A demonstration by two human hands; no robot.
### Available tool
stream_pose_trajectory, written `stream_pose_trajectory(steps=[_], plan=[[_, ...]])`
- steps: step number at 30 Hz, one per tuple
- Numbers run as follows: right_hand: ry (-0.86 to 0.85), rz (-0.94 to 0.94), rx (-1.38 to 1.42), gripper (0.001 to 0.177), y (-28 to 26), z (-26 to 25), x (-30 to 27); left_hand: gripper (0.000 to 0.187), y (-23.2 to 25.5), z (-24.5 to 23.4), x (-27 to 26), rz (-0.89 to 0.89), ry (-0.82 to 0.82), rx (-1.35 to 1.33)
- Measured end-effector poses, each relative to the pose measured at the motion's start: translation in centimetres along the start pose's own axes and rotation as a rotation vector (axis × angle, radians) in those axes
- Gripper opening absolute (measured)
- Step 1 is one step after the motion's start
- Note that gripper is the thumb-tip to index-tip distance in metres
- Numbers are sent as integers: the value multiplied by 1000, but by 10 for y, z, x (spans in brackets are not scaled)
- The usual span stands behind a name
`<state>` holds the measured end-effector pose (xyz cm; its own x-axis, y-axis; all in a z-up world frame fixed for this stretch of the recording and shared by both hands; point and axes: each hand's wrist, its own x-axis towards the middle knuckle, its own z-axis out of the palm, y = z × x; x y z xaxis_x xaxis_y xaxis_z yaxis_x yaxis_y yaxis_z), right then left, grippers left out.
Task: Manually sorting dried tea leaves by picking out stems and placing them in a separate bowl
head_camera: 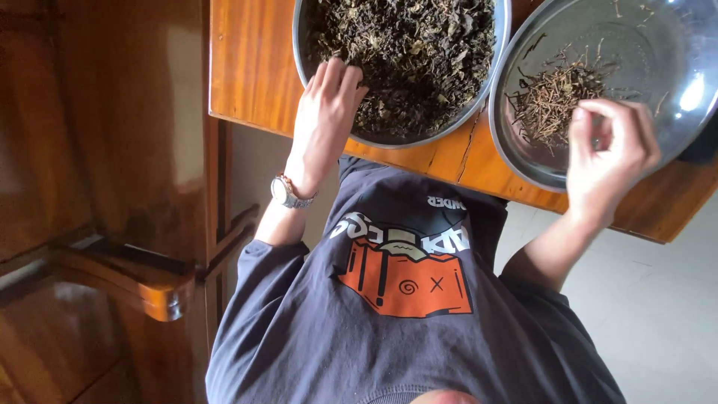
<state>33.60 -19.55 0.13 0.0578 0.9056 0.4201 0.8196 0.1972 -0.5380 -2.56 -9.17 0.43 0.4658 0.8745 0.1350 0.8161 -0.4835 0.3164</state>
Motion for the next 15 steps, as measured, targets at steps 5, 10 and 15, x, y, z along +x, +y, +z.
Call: stream_pose_trajectory(steps=[5, 10, 15], plan=[[25, 11, -17, 17, 12, -3, -6, 17, -1, 2, 16, -1, 62, -49], [45, 6, -10, 29, 17, 2, -7, 25, 2, 11, 31, -17, 20, -35], [6, 29, 1, 16, 8, -2, -5, 16, 3, 18, 38, 23, 81, -65]])
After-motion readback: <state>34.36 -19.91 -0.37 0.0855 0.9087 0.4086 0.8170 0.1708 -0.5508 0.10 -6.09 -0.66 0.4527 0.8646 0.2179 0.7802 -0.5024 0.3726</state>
